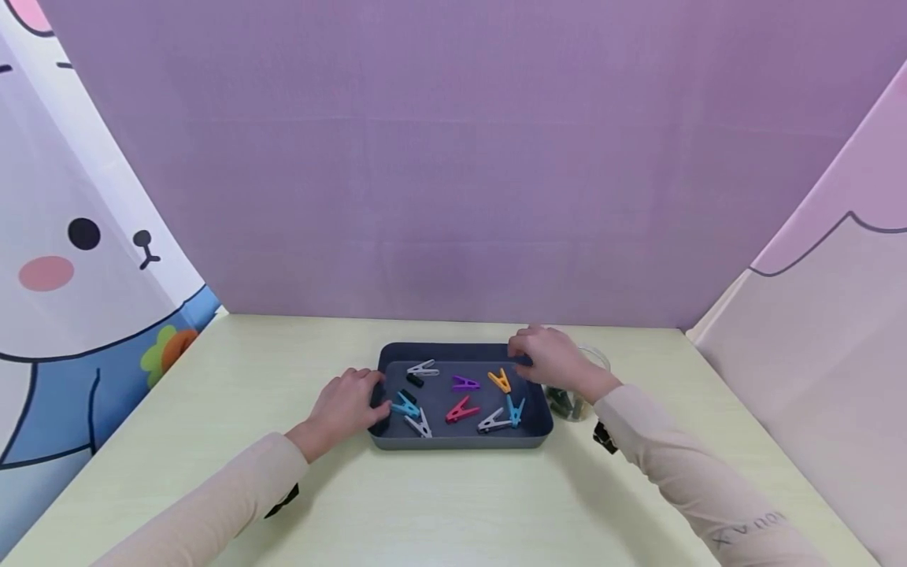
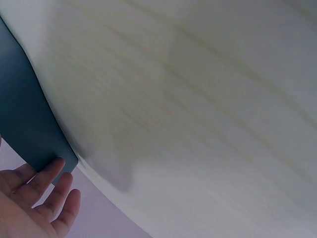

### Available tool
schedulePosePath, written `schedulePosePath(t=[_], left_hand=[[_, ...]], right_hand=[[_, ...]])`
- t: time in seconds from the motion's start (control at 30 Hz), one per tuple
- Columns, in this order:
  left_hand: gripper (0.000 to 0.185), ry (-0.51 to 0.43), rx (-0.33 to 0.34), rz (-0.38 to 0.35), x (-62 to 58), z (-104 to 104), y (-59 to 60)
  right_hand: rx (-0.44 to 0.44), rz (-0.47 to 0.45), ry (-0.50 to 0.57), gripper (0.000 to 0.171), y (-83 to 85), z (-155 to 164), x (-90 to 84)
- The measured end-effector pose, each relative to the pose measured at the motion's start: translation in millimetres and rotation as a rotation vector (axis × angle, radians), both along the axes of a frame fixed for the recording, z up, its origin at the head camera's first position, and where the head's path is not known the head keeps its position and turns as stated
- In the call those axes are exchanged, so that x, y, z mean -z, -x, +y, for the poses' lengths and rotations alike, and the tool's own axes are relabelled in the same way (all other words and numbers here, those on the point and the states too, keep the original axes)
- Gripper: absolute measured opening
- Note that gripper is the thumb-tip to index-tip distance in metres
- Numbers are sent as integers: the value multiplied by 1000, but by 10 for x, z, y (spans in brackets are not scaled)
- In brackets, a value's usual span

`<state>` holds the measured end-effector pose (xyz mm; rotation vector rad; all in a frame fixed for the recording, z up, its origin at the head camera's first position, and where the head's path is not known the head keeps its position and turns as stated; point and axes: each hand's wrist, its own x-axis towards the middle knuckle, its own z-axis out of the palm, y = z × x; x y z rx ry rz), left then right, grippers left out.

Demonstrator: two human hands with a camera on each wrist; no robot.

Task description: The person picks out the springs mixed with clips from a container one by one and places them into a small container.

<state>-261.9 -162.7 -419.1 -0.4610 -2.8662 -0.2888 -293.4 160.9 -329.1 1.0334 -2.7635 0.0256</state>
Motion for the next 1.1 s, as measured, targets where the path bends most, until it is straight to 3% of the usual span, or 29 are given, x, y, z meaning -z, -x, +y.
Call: schedulePosePath(t=[0.23, 0.5, 1.1], left_hand=[[45, -7, -2, -4, 2, -7, 2], [44, -9, -6, -5, 1, -9, -6], [44, -1, 2, -1, -5, -34, -6]], right_hand=[[-42, 5, -37, 13, -18, -260, 135], [-61, -67, -87, 19, 7, -524, 203], [-120, -104, -102, 19, 244, -951, 350]])
